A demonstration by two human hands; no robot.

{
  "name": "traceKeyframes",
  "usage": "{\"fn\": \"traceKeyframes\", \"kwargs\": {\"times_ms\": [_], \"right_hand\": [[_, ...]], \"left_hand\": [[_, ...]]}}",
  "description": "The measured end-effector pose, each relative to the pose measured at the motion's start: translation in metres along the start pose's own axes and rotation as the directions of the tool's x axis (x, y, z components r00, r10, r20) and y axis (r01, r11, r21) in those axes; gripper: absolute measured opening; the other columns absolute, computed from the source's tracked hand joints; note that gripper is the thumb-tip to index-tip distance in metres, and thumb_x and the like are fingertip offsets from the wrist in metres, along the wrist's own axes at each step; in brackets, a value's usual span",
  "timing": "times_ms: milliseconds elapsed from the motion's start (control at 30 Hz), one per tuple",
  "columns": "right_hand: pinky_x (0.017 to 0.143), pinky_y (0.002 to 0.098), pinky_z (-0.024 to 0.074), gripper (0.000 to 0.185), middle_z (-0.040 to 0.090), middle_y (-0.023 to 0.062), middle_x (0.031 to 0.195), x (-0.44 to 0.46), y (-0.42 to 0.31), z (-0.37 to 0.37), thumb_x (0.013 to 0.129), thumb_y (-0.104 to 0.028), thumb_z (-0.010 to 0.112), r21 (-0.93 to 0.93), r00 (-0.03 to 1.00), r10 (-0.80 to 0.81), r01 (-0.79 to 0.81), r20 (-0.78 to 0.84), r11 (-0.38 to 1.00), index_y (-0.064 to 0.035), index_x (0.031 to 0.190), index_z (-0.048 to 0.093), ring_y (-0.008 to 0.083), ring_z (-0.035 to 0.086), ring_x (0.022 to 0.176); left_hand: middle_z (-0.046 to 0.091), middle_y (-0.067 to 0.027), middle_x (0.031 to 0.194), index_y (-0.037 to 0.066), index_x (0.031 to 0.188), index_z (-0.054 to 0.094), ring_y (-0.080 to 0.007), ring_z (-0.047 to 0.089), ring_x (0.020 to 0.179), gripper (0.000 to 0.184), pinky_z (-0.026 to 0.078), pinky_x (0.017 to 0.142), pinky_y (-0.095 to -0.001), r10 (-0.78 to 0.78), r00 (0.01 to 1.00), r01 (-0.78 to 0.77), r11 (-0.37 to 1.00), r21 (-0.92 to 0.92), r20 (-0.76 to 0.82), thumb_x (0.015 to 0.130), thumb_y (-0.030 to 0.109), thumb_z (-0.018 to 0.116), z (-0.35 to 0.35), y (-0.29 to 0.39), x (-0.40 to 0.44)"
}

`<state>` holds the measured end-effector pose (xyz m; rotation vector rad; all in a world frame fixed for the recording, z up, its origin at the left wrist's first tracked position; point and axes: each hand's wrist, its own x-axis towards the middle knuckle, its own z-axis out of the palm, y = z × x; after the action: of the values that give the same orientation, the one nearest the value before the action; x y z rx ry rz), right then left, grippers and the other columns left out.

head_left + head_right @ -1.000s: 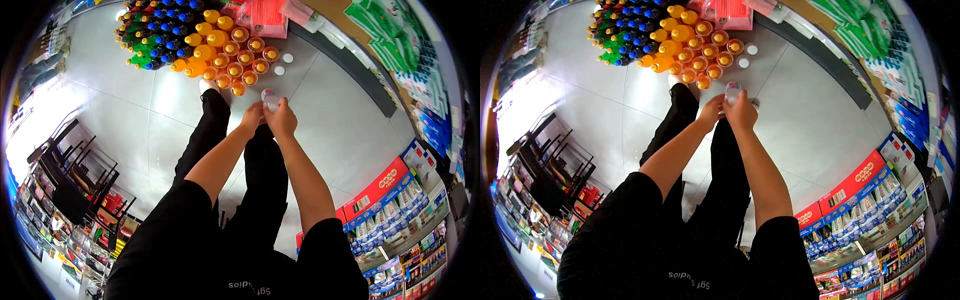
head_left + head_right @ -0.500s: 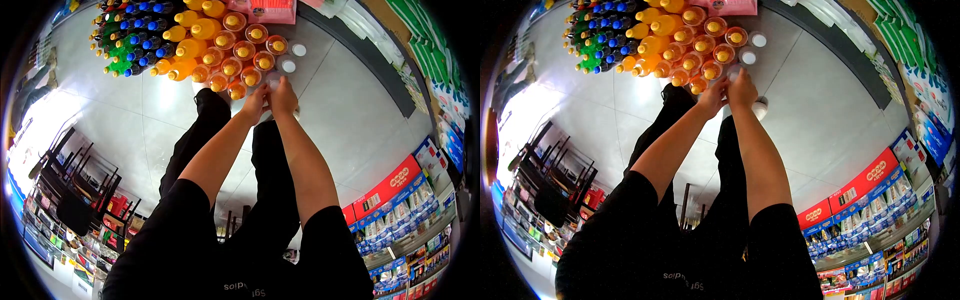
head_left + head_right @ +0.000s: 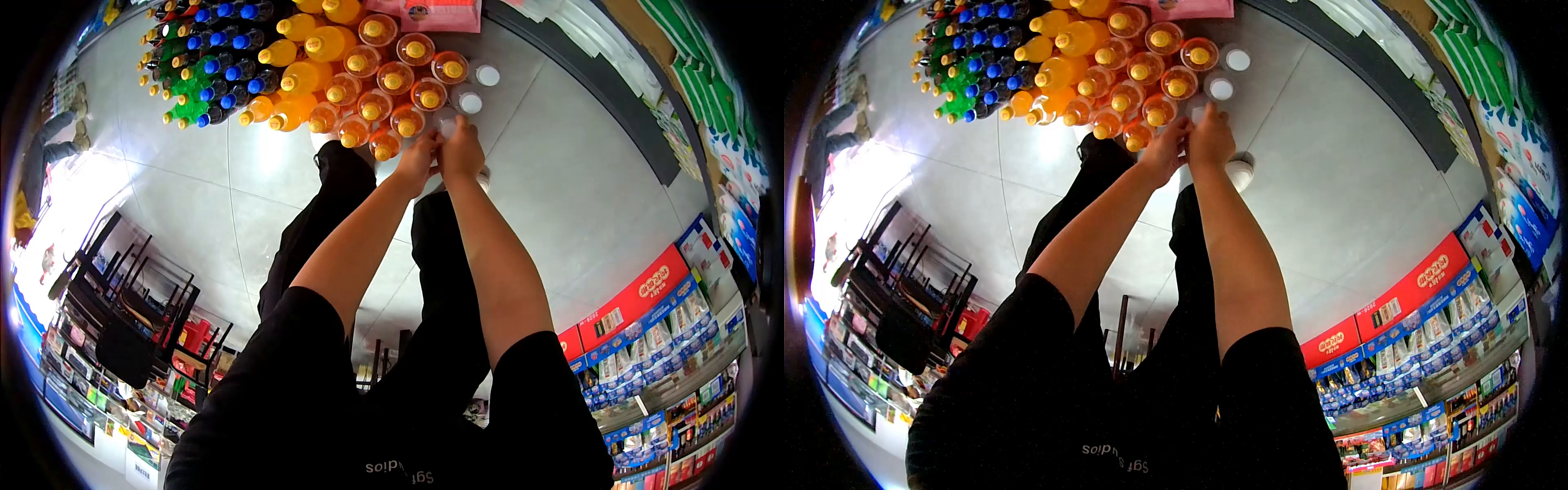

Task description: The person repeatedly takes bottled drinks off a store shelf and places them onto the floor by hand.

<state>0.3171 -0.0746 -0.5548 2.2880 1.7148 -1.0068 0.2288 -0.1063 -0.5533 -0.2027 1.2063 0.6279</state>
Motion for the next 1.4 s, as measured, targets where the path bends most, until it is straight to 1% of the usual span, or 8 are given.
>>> {"fn": "traceKeyframes", "kwargs": {"times_ms": [233,300,533,767,833,967,1167,1400], "right_hand": [[0.076,0.0444,0.0475,0.039,0.055,0.0166,0.103,-0.047,-0.003,-0.038,0.077,-0.021,0.058,0.062,0.999,-0.044,0.045,-0.016,0.997,-0.0078,0.112,0.046,0.0349,0.056,0.095],[0.084,0.0414,0.0443,0.044,0.054,0.0216,0.108,-0.061,-0.010,-0.056,0.072,-0.016,0.061,0.144,0.989,-0.089,0.072,0.116,0.987,-0.0023,0.112,0.049,0.0360,0.052,0.103],[0.077,0.0355,0.0473,0.043,0.055,0.0172,0.109,-0.103,-0.032,-0.130,0.072,-0.016,0.065,0.306,0.987,-0.156,0.138,0.036,0.942,-0.0023,0.110,0.049,0.0296,0.059,0.091],[0.075,0.0318,0.0476,0.045,0.056,0.0140,0.107,-0.144,-0.087,-0.253,0.074,-0.015,0.062,0.536,0.993,-0.109,0.122,-0.055,0.836,-0.0032,0.115,0.047,0.0211,0.059,0.088],[0.076,0.0311,0.0473,0.042,0.055,0.0139,0.108,-0.166,-0.114,-0.304,0.075,-0.013,0.061,0.695,0.996,-0.070,0.084,-0.048,0.714,-0.0038,0.114,0.048,0.0202,0.058,0.089],[0.072,0.0296,0.0482,0.045,0.052,0.0113,0.111,-0.194,-0.142,-0.385,0.075,-0.009,0.061,0.787,0.965,-0.148,0.261,-0.215,0.559,-0.0047,0.117,0.045,0.0182,0.056,0.092],[0.080,0.0291,0.0442,0.039,0.051,0.0103,0.112,-0.257,-0.208,-0.518,0.079,0.000,0.057,0.801,0.883,-0.264,0.465,-0.388,0.378,-0.0045,0.116,0.045,0.0178,0.053,0.099],[0.081,0.0276,0.0432,0.043,0.052,0.0080,0.112,-0.321,-0.268,-0.634,0.079,0.005,0.056,0.623,0.578,-0.463,0.780,-0.672,0.068,-0.0042,0.119,0.043,0.0170,0.052,0.100]], "left_hand": [[0.052,0.0011,0.097,0.012,0.129,0.042,-0.0112,0.049,0.089,0.048,0.043,0.080,-0.0313,-0.006,0.996,0.016,0.994,0.104,-0.093,0.084,0.027,0.048,0.022,0.008,-0.061],[0.052,0.0004,0.098,0.011,0.130,0.041,-0.0117,0.050,0.090,0.050,0.043,0.080,-0.0308,0.018,0.996,-0.003,0.987,0.160,-0.093,0.084,0.027,0.048,0.027,0.013,-0.085],[0.055,-0.0048,0.109,0.010,0.127,0.043,-0.0176,0.050,0.102,0.050,0.040,0.082,-0.0342,0.067,0.998,-0.058,0.954,0.294,-0.022,0.082,0.029,0.051,0.053,0.047,-0.166],[0.050,-0.0056,0.121,0.010,0.132,0.037,-0.0170,0.047,0.111,0.052,0.037,0.090,-0.0342,0.323,0.932,-0.363,0.820,0.443,0.166,0.084,0.027,0.050,0.105,0.105,-0.269],[0.048,-0.0088,0.123,0.006,0.132,0.037,-0.0191,0.047,0.109,0.053,0.038,0.088,-0.0317,0.384,0.897,-0.442,0.807,0.392,0.220,0.082,0.020,0.051,0.130,0.130,-0.310],[0.043,-0.0124,0.126,0.004,0.134,0.029,-0.0216,0.044,0.113,0.058,0.037,0.094,-0.0320,0.580,0.686,-0.712,0.662,0.237,0.440,0.081,0.007,0.051,0.166,0.170,-0.377],[0.042,-0.0119,0.126,0.006,0.135,0.027,-0.0213,0.043,0.114,0.059,0.036,0.095,-0.0337,0.679,0.437,-0.876,0.471,0.107,0.589,0.081,0.006,0.051,0.220,0.240,-0.508],[0.045,-0.0102,0.124,0.006,0.134,0.029,-0.0211,0.045,0.111,0.061,0.034,0.094,-0.0339,0.713,0.056,-0.994,0.103,-0.025,0.699,0.076,0.004,0.050,0.265,0.310,-0.635]]}}
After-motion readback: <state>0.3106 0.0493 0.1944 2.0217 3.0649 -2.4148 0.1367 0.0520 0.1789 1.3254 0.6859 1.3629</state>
